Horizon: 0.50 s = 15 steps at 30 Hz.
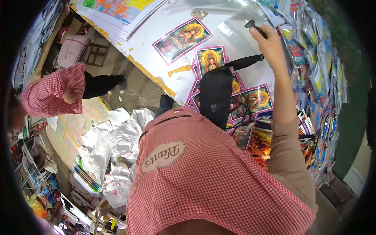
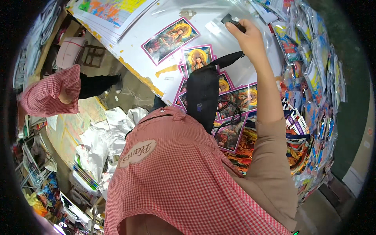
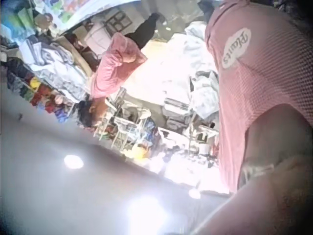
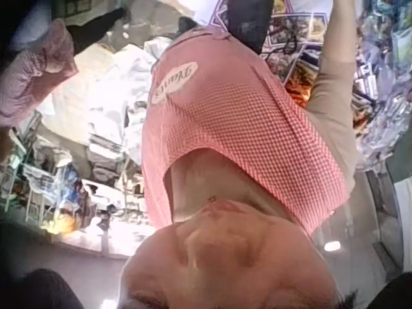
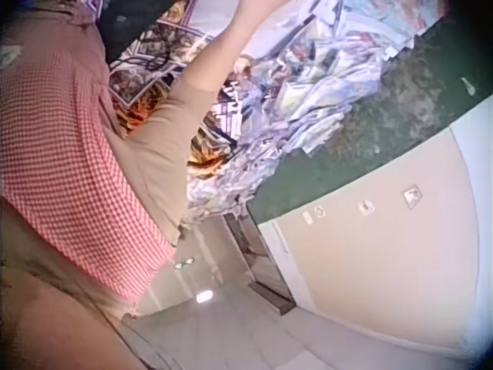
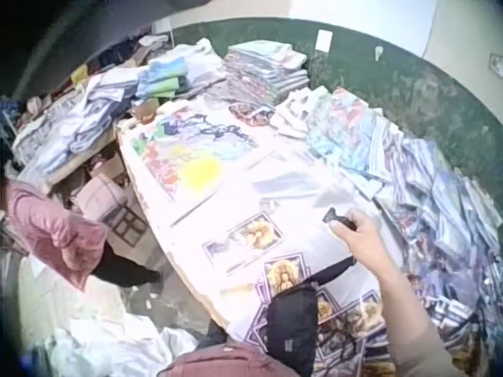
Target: The person trims printed picture cards along their edges using scissors, sets them on the table, and unbuckles a waist strap by hand.
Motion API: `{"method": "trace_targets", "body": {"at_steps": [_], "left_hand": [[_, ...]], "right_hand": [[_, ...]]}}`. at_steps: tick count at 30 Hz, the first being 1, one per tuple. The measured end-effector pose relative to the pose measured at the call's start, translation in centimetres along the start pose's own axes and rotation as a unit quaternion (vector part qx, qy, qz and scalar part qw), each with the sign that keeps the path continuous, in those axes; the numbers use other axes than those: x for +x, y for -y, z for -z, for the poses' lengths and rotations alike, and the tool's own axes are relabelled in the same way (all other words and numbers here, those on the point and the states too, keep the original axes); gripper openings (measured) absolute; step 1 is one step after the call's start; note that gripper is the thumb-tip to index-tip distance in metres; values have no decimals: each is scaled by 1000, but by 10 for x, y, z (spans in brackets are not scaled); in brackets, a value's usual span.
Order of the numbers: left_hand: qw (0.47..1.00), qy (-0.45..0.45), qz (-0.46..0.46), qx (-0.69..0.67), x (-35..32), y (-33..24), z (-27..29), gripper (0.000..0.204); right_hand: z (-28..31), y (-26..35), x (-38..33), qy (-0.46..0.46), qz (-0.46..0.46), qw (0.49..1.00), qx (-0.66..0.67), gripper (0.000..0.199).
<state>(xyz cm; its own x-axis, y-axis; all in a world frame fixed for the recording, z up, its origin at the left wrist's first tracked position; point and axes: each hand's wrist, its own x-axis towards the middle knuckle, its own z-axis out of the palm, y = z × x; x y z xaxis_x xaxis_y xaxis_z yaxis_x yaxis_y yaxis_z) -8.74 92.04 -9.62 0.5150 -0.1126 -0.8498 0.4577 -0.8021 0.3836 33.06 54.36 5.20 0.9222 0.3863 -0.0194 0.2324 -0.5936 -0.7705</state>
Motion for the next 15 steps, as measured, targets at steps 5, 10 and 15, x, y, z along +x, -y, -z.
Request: {"method": "trace_targets", "body": {"at_steps": [5, 10, 15], "left_hand": [[994, -25, 98, 33, -106, -31, -93, 26], [971, -42, 230, 43, -191, -80, -168, 25], [789, -604, -55, -99, -259, -175, 44, 39]], "right_hand": [[-22, -51, 3, 58, 16, 979, -194, 42], [-19, -69, 2, 67, 128, 902, -406, 42], [37, 98, -55, 37, 311, 949, 32, 38]]}}
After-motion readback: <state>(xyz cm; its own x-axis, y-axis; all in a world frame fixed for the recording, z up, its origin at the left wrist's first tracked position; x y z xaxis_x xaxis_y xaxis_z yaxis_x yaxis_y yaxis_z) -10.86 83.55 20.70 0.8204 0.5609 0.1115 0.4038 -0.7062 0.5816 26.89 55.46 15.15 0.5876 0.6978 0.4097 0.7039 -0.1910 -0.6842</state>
